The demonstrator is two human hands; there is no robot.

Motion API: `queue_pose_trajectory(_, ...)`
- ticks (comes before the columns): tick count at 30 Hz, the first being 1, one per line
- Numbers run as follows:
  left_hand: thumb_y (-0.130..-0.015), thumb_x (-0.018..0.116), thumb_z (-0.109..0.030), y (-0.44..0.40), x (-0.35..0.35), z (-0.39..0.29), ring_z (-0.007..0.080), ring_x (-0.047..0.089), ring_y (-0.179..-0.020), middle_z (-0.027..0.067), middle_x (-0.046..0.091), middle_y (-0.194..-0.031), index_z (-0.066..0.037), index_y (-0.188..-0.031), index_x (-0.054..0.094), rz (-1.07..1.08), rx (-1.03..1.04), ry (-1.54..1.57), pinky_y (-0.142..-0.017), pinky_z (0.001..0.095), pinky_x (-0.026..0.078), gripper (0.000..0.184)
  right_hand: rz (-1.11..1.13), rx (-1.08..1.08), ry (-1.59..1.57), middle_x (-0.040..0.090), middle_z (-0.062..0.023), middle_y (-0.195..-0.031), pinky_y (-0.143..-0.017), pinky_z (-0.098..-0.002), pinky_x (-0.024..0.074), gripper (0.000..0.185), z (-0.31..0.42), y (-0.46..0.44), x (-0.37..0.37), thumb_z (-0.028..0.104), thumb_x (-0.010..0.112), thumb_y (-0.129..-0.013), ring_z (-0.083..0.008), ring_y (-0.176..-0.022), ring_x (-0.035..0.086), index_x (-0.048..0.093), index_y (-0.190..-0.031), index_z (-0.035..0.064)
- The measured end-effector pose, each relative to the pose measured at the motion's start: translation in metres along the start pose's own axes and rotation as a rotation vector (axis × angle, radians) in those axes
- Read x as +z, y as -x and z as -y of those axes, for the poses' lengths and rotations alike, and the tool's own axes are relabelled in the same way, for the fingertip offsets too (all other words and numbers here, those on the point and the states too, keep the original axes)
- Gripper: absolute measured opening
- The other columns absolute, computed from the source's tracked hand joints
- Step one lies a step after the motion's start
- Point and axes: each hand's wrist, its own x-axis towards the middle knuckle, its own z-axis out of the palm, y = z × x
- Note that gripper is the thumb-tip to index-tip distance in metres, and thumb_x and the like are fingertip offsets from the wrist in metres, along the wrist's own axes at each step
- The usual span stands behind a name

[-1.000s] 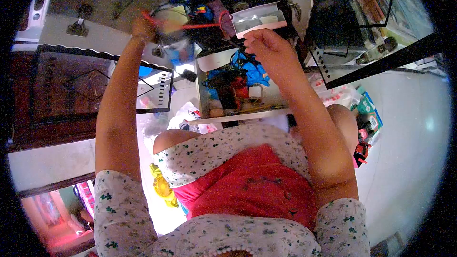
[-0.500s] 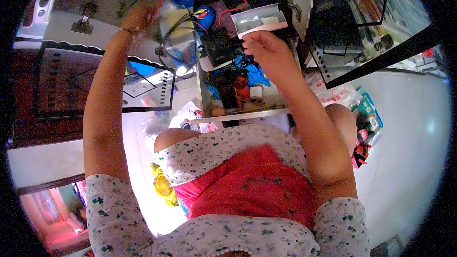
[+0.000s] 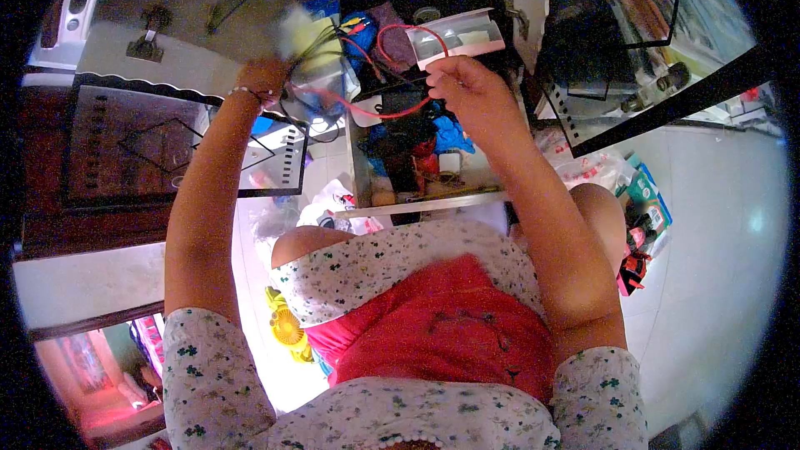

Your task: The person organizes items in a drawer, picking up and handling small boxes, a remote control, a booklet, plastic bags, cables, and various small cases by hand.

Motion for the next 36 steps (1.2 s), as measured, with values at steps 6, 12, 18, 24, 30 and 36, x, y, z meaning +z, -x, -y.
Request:
queue_pose_trajectory(6,-0.076,0.049,-0.013,0.01,-0.012,-0.013,0.0254,0.052,-0.103,0.0102,0.055,-0.107,-0.015,-0.106,0.057,-0.193,-0.008,0.054,-0.084,0.0392,0.04,0.031,-0.023,-0.011,0.006,0.061,-0.0042,-0.095,-0.077,-0.0245,0.0416,0.022,0.005,0.002,0.001,0.015,0.047,-0.086,-0.0118,-0.09,0.056,0.056,-0.104,0.0051)
queue_pose_trajectory(12,-0.079,0.046,-0.016,-0.006,-0.013,-0.023,0.026,0.046,-0.11,0.0113,0.051,-0.112,-0.015,-0.105,0.059,-0.15,-0.117,0.126,-0.087,0.0403,0.038,0.029,-0.023,0.018,-0.008,0.06,-0.004,-0.095,-0.077,-0.0247,0.0418,0.022,0.003,0.0,0.001,0.016,0.047,-0.087,-0.0118,-0.09,0.056,0.056,-0.104,0.0049)
queue_pose_trajectory(18,-0.081,0.044,-0.018,-0.038,0.012,-0.017,0.0275,0.045,-0.112,0.0123,0.048,-0.115,-0.013,-0.107,0.057,-0.191,-0.114,0.066,-0.089,0.0427,0.037,0.03,-0.1,-0.06,0.045,0.06,-0.0044,-0.093,-0.075,-0.0251,0.0417,0.023,-0.004,-0.004,-0.009,0.016,0.051,-0.085,-0.0138,-0.087,0.056,0.055,-0.105,0.0034)
queue_pose_trajectory(24,-0.077,0.046,-0.015,-0.055,0.018,-0.016,0.033,0.045,-0.11,0.0176,0.046,-0.117,-0.014,-0.108,0.057,-0.18,-0.286,0.494,-0.091,0.0448,0.037,0.033,-0.384,-0.016,-0.076,0.059,-0.0097,-0.095,-0.081,-0.0285,0.0406,0.029,-0.044,-0.019,-0.003,0.016,0.054,-0.082,-0.0183,-0.093,0.054,0.054,-0.107,0.0019)
queue_pose_trajectory(30,-0.075,0.046,-0.011,-0.074,0.043,-0.006,0.0398,0.048,-0.106,0.024,0.05,-0.111,-0.016,-0.118,0.052,-0.205,-0.16,0.458,-0.089,0.0429,0.04,0.043,-0.136,0.052,0.128,0.06,-0.0162,-0.095,-0.08,-0.0321,0.0423,0.032,-0.082,-0.025,0.024,0.021,0.055,-0.079,-0.0258,-0.09,0.056,0.055,-0.104,0.0011)
queue_pose_trajectory(36,-0.076,0.048,-0.012,-0.105,0.08,0.007,0.0379,0.054,-0.096,0.0236,0.054,-0.105,-0.003,-0.106,0.056,-0.249,-0.377,0.561,-0.083,0.0404,0.046,0.032,0.117,-0.202,0.5,0.059,-0.0197,-0.091,-0.071,-0.0372,0.0458,0.026,-0.06,-0.007,0.037,0.022,0.052,-0.081,-0.0306,-0.082,0.059,0.057,-0.095,0.0005)
